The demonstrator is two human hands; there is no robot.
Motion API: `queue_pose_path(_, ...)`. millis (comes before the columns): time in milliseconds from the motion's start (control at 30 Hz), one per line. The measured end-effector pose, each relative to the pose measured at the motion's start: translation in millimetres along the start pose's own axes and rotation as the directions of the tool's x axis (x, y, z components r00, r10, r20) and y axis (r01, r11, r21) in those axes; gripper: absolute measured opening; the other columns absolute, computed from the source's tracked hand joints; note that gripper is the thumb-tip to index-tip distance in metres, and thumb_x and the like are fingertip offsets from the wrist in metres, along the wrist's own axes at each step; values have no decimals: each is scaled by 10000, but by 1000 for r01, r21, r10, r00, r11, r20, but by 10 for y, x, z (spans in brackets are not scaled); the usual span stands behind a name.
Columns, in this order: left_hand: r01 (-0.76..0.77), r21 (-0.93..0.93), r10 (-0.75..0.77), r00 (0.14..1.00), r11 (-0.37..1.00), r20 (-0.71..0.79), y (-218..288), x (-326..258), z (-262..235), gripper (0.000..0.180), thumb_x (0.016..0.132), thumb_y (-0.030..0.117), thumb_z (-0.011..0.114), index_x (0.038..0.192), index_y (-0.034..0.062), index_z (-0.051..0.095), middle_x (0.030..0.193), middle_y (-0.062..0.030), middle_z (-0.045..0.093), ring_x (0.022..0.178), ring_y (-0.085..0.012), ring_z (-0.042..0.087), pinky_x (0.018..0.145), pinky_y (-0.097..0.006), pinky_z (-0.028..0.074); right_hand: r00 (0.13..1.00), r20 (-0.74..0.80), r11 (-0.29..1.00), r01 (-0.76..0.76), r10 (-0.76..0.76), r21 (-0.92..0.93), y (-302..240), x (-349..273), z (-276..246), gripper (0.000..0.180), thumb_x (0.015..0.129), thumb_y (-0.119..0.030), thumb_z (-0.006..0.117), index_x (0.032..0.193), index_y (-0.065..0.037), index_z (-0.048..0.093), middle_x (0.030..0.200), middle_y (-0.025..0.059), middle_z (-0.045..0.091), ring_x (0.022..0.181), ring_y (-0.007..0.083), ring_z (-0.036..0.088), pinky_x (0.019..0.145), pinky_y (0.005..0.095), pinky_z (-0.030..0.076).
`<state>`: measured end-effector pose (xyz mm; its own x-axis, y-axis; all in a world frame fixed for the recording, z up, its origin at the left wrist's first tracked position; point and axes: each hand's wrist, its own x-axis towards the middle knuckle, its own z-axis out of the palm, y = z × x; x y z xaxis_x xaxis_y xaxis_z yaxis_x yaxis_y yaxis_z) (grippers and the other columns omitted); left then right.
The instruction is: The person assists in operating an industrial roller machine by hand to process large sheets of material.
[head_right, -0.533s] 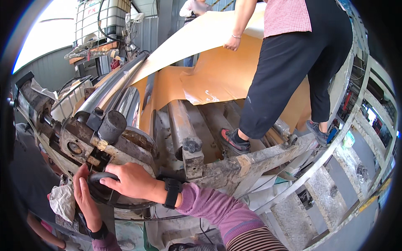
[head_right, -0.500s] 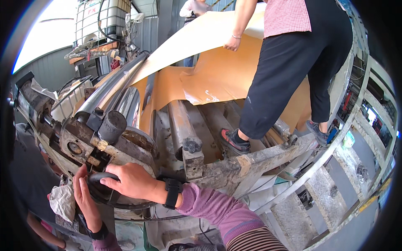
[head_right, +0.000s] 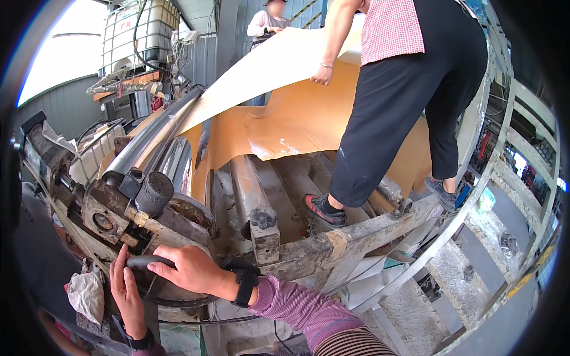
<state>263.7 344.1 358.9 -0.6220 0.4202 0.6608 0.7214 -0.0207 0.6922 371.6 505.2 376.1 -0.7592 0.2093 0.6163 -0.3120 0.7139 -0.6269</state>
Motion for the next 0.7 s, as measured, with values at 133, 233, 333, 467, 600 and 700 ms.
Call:
queue_pose_path(133,-12,29,12,999,1000,33,6,11,-17,355,992,189,467,1290,22,564,1183,-154,540,1090,-261,527,956,-334,400,1000,-26,999,3,-2,41,31,-14,24,340,915,-367,616,996,-38,646,677,208,604,632,400,604,560,446,459)
queue_pose_path(233,-51,38,50,998,998,46,30,21,-8,356,987,203,484,1286,30,570,1191,-155,536,1099,-266,524,957,-340,401,998,-59,998,16,-13,53,34,-32,16,328,914,-350,622,1000,-34,650,686,209,609,635,392,612,560,432,463)
queue_pose_path(333,-78,63,75,996,995,53,46,40,12,356,983,227,507,1277,39,578,1194,-154,535,1096,-271,525,956,-348,404,998,-68,998,5,-1,65,73,-38,9,322,910,-338,631,1003,-31,652,696,209,615,641,384,620,561,420,468)
queue_pose_path(467,-100,90,94,993,991,64,66,59,25,366,977,256,531,1267,40,583,1192,-156,536,1096,-276,524,951,-356,408,998,-61,998,-2,6,66,101,-56,-12,309,909,-312,645,1026,-25,644,760,192,636,688,357,642,596,387,486)
queue_pose_path(600,-129,107,122,990,986,66,110,58,-13,395,968,302,542,1251,31,587,1178,-167,540,1094,-308,523,957,-378,402,994,35,993,-108,106,53,17,-57,-66,301,915,-286,649,1059,-21,636,825,164,660,740,329,664,644,347,505)
queue_pose_path(700,-164,119,155,985,979,76,118,54,21,425,950,335,547,1224,13,595,1145,-178,554,1067,-330,525,951,-394,399,997,-65,997,-25,29,70,57,-162,-46,299,917,-284,647,1079,-33,634,822,152,658,703,278,662,638,322,499)
